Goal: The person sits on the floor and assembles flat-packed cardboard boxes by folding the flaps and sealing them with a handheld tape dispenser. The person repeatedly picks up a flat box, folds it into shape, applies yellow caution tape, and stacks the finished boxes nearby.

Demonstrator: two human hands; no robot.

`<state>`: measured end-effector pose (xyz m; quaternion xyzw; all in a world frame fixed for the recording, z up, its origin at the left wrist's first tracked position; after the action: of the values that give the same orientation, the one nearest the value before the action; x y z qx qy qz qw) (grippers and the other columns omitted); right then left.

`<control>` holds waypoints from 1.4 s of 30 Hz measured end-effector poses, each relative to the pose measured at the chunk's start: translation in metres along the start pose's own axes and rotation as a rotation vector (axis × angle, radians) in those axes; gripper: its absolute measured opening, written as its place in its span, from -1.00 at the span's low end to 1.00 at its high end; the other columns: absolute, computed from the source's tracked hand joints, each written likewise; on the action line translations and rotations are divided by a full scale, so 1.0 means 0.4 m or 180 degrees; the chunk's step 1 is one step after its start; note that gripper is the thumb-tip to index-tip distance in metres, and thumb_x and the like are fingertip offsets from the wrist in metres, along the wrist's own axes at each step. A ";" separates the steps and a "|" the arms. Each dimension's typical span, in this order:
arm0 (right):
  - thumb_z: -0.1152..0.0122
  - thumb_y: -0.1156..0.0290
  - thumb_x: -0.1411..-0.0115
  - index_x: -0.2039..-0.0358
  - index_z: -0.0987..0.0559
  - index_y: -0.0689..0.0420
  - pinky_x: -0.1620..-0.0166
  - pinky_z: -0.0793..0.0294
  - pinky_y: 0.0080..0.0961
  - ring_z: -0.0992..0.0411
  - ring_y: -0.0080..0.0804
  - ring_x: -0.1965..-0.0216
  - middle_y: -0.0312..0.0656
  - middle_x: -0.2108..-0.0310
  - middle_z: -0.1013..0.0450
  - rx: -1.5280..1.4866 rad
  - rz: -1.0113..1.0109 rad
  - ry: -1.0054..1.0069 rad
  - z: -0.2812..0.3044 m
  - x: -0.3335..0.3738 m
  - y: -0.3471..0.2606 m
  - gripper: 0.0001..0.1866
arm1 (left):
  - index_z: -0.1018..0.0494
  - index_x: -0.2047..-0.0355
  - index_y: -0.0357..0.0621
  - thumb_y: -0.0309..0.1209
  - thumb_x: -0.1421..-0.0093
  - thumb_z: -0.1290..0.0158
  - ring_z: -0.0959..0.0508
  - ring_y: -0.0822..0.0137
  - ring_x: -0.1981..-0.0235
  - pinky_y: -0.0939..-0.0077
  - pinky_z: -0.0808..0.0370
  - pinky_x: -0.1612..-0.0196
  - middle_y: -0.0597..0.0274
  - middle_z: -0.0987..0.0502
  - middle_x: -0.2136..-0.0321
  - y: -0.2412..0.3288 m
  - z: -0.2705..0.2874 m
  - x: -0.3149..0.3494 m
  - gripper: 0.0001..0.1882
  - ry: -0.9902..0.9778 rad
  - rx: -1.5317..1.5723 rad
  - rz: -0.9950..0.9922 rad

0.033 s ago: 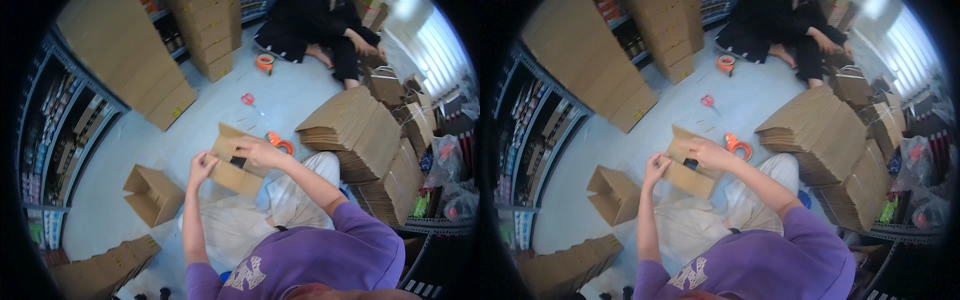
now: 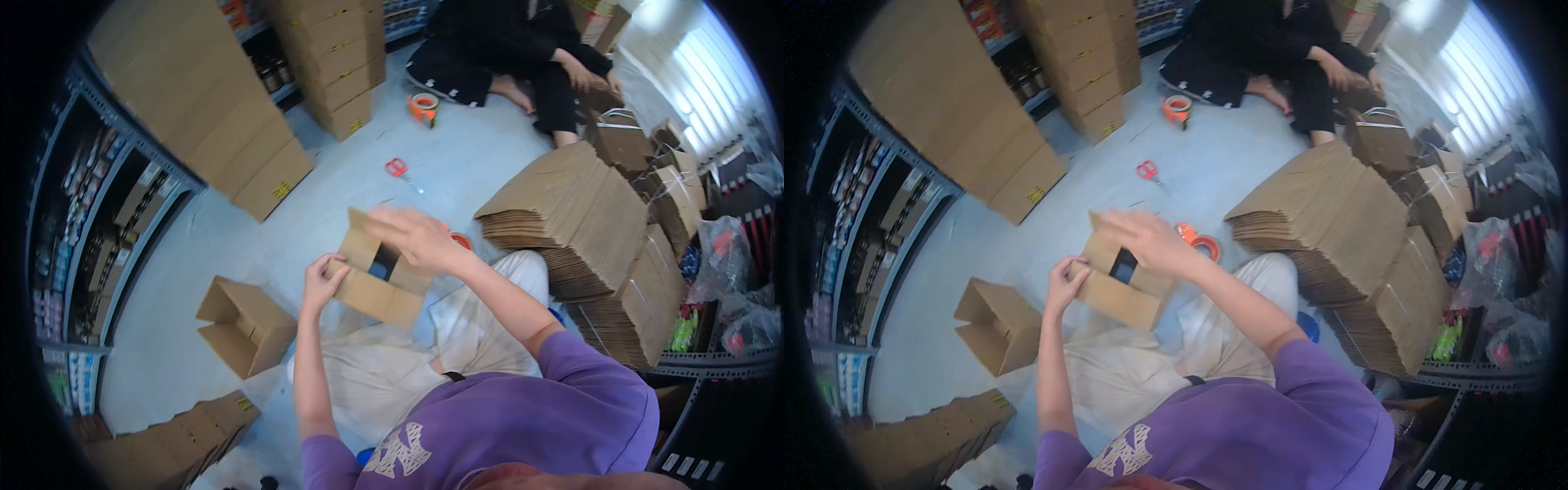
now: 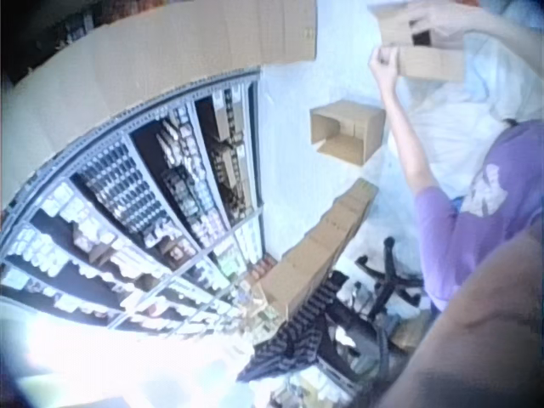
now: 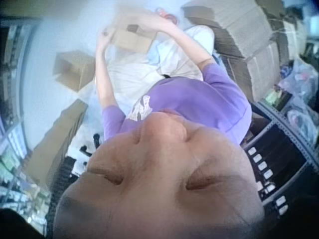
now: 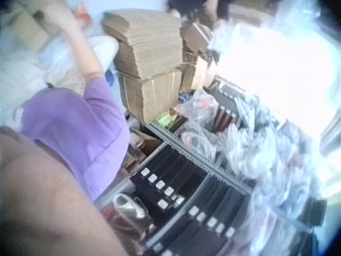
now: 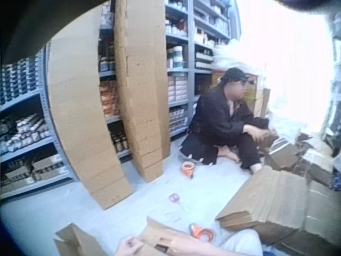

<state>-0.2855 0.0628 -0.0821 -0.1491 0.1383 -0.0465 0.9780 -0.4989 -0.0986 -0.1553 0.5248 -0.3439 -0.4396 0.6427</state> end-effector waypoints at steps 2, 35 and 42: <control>-0.19 0.27 -0.10 -0.31 -0.09 0.12 -0.26 -0.13 -0.18 -0.21 -0.01 -0.20 0.00 -0.22 -0.21 0.0053 -0.0906 0.0380 0.122 -0.023 -0.009 -0.20 | -0.55 0.29 -0.23 -0.50 0.08 -0.31 -0.43 0.47 0.44 0.57 -0.36 0.39 0.29 -0.55 0.45 0.047 -0.014 -0.006 -0.70 0.0203 -0.0489 -0.0049; -0.08 0.39 -0.05 0.18 -0.39 -0.01 -0.03 -0.19 -0.11 -0.33 -0.16 0.16 -0.14 0.29 -0.31 0.1334 -0.2819 0.0543 -0.420 0.286 0.113 -0.72 | -0.62 0.48 -0.17 -0.10 0.14 -0.35 -0.55 0.36 0.57 0.47 -0.45 0.44 0.18 -0.58 0.60 -0.008 0.022 -0.035 -0.61 0.0245 -0.1685 0.1018; -0.31 0.47 0.22 0.14 -0.37 0.07 0.02 -0.33 -0.24 -0.41 -0.20 0.06 -0.15 0.13 -0.42 -0.0215 -0.3018 0.0961 -0.128 0.216 0.093 -0.46 | -0.57 0.49 -0.25 -0.17 0.04 -0.29 -0.46 0.38 0.56 0.44 -0.40 0.43 0.23 -0.51 0.61 0.040 0.020 -0.063 -0.65 -0.0314 -0.1698 0.1064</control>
<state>-0.2153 0.0726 -0.1627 -0.2188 0.1968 -0.5026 0.8129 -0.5123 -0.0772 -0.1376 0.2520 -0.3286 -0.4276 0.8035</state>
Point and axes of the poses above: each hand's wrist, its own x-axis away from the middle knuckle, its own z-axis out of the back of the hand, y = z × x, the point moved 1 cm from there along -x, towards the middle knuckle
